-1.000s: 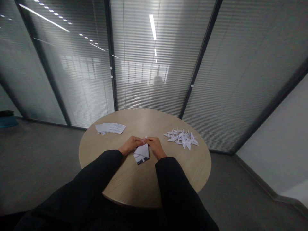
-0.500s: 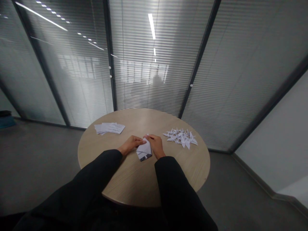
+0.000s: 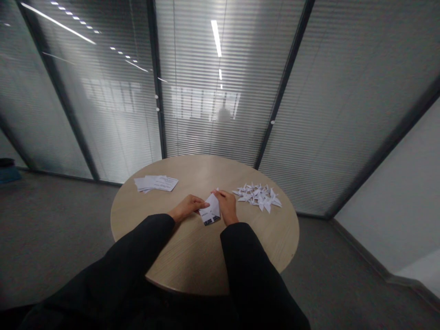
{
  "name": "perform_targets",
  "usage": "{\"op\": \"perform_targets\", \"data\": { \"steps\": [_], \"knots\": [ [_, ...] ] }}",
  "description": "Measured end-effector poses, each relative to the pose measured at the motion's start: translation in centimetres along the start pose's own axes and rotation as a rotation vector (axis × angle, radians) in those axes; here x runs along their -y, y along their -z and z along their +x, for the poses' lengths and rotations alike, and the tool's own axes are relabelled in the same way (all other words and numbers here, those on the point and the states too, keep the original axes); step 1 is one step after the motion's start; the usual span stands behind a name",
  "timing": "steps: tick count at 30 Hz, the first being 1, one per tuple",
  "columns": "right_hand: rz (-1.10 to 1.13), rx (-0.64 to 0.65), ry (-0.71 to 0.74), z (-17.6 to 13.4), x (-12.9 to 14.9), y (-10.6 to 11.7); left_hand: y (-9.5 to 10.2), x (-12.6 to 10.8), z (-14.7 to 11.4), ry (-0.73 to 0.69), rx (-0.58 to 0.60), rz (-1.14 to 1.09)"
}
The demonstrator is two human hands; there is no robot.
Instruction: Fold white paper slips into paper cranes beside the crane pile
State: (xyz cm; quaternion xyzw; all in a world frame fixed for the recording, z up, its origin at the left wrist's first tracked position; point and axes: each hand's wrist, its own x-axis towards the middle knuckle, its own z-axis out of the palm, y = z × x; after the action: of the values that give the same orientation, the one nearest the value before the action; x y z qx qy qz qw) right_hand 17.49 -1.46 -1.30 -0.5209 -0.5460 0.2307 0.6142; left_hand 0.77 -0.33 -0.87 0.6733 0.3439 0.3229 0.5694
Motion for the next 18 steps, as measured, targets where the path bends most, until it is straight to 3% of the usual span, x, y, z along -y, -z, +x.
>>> {"op": "perform_targets", "data": {
  "steps": [13,18],
  "knots": [
    [-0.002,-0.02,0.008,0.3,-0.9,0.1,-0.1,-0.3,-0.1,0.022,0.0,-0.048],
    [0.129,-0.236,-0.061,1.7,-2.5,1.8,-0.3,0.0,-0.3,0.095,0.124,-0.093]
  ]
}}
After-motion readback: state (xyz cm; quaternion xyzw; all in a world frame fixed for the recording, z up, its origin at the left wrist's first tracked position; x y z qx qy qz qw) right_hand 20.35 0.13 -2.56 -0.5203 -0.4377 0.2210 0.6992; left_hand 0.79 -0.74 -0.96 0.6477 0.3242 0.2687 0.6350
